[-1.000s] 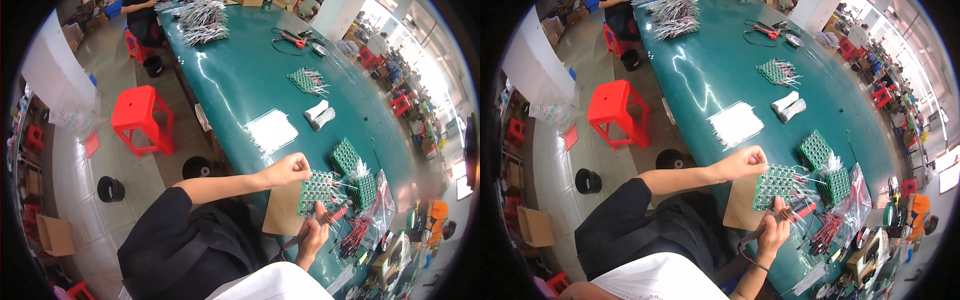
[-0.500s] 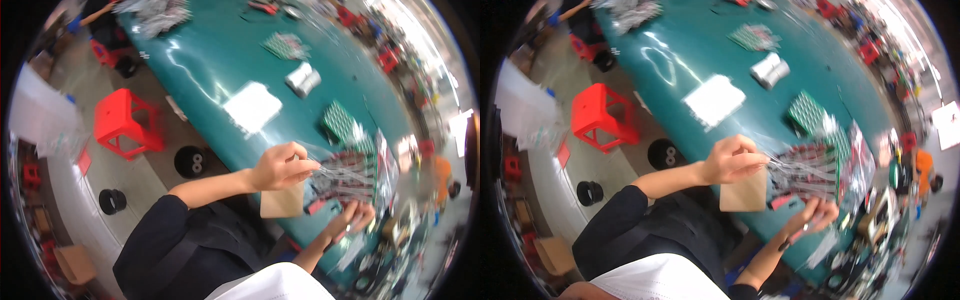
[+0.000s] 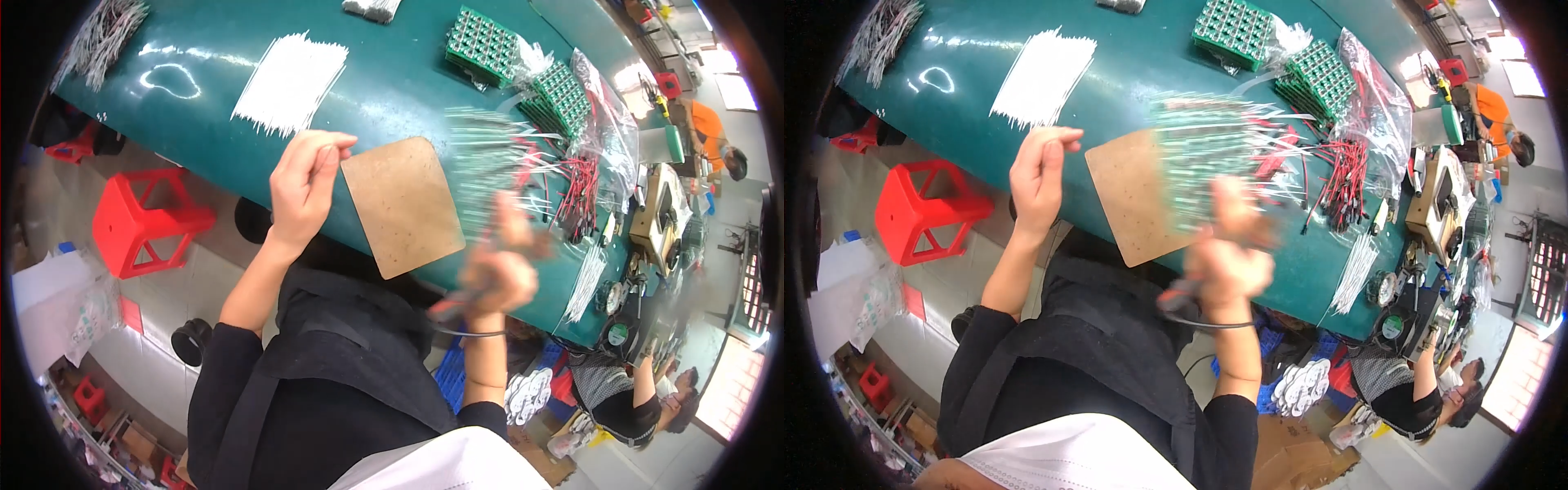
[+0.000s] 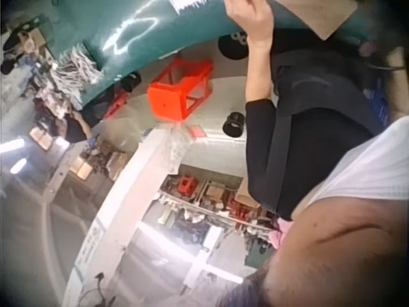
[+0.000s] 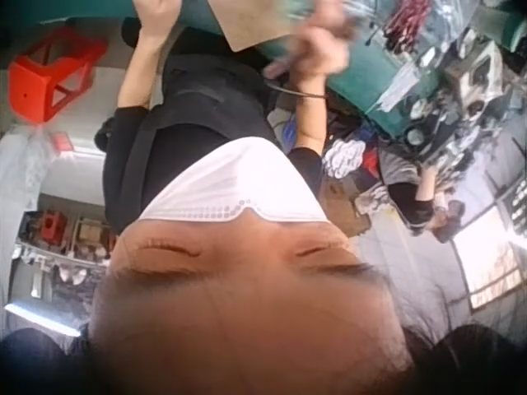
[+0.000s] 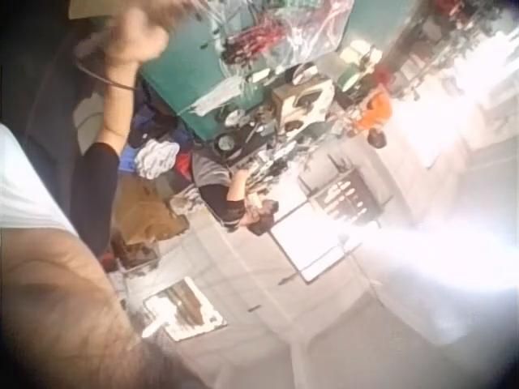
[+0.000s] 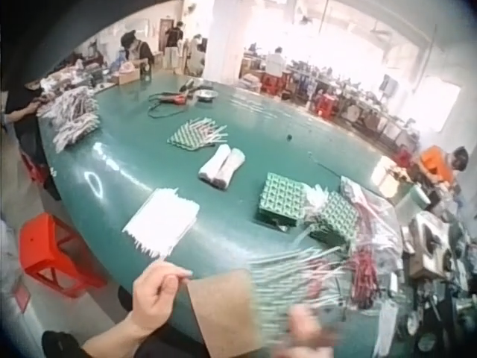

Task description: Soldering and connecting electrical wires to a multi-unit PCB panel at a factory workbench.

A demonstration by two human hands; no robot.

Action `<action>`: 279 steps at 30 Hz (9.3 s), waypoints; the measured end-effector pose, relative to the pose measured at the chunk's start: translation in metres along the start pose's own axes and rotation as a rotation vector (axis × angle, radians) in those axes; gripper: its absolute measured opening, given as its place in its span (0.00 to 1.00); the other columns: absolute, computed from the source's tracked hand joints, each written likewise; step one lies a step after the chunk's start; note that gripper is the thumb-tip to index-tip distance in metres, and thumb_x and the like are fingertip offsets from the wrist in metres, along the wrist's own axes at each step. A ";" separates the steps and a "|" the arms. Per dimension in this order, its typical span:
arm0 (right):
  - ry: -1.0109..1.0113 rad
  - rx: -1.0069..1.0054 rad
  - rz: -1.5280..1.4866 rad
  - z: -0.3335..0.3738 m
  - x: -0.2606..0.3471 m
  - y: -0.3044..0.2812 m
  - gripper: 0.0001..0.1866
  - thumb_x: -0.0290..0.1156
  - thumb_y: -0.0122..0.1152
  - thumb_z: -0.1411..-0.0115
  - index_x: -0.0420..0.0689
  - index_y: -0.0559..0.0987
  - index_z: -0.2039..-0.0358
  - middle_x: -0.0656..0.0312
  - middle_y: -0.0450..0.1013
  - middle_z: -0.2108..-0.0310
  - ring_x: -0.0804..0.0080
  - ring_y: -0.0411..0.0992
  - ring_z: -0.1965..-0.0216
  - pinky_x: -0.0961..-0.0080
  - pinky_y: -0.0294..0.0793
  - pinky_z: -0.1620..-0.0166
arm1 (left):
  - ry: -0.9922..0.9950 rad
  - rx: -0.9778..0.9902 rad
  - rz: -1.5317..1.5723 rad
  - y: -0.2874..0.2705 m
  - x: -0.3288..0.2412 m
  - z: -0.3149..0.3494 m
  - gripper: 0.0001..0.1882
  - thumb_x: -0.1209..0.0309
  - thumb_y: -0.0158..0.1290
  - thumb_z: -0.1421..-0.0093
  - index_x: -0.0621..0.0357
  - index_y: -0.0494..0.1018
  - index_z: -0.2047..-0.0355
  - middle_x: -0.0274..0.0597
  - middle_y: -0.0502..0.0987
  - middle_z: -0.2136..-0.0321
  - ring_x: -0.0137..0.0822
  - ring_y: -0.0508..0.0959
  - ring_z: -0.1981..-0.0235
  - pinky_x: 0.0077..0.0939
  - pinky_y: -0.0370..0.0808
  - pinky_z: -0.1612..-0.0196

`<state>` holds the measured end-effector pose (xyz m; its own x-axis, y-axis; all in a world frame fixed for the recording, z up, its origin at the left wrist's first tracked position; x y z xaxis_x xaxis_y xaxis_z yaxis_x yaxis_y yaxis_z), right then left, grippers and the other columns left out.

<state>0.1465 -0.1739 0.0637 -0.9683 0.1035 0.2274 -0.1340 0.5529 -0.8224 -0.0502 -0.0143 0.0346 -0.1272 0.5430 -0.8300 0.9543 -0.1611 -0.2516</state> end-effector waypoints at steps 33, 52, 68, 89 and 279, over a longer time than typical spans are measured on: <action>-0.054 0.077 -0.451 0.022 0.024 0.073 0.15 0.13 0.67 0.54 0.44 0.68 0.78 0.50 0.79 0.56 0.51 0.77 0.54 0.55 0.65 0.42 | -0.014 -0.033 0.122 -0.042 0.034 0.088 0.10 0.71 0.52 0.35 0.65 0.79 0.61 0.38 0.74 0.73 0.27 0.68 0.79 0.21 0.65 0.75; -0.288 0.080 -0.346 -0.017 0.045 0.064 0.10 0.21 0.70 0.56 0.42 0.76 0.74 0.47 0.78 0.55 0.54 0.77 0.57 0.65 0.78 0.53 | 0.058 0.112 0.029 -0.008 -0.015 0.072 0.12 0.81 0.63 0.54 0.57 0.81 0.67 0.36 0.69 0.74 0.31 0.68 0.78 0.23 0.65 0.77; -0.014 -0.085 -0.486 -0.011 0.033 0.053 0.14 0.17 0.59 0.39 0.40 0.61 0.65 0.35 0.75 0.58 0.57 0.77 0.59 0.63 0.76 0.52 | 0.003 -0.031 0.267 0.051 -0.008 0.029 0.11 0.82 0.63 0.51 0.63 0.79 0.66 0.41 0.76 0.69 0.33 0.77 0.70 0.24 0.76 0.68; -0.067 0.073 -0.315 -0.023 0.052 0.050 0.12 0.22 0.67 0.45 0.43 0.70 0.70 0.46 0.79 0.56 0.57 0.76 0.63 0.66 0.75 0.56 | 0.277 -0.115 -0.283 0.019 0.005 0.025 0.12 0.72 0.66 0.62 0.46 0.80 0.73 0.38 0.77 0.52 0.30 0.70 0.62 0.22 0.60 0.70; 0.072 0.039 -0.568 0.019 0.018 0.061 0.17 0.15 0.63 0.61 0.55 0.76 0.75 0.62 0.80 0.57 0.60 0.72 0.61 0.62 0.69 0.58 | -0.126 0.259 -0.114 -0.018 0.037 0.038 0.06 0.73 0.58 0.40 0.64 0.77 0.69 0.36 0.68 0.85 0.29 0.66 0.87 0.24 0.59 0.83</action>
<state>0.1173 -0.1542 0.0076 -0.7254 -0.1441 0.6731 -0.6382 0.5071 -0.5793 -0.0819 -0.0229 -0.0104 -0.2771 0.4660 -0.8403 0.8333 -0.3188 -0.4516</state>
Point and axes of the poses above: each hand's wrist, its own z-axis away from the middle knuckle, its own y-axis out of the palm, x = y × z, the point moved 4 cm from there along -z, towards the middle knuckle
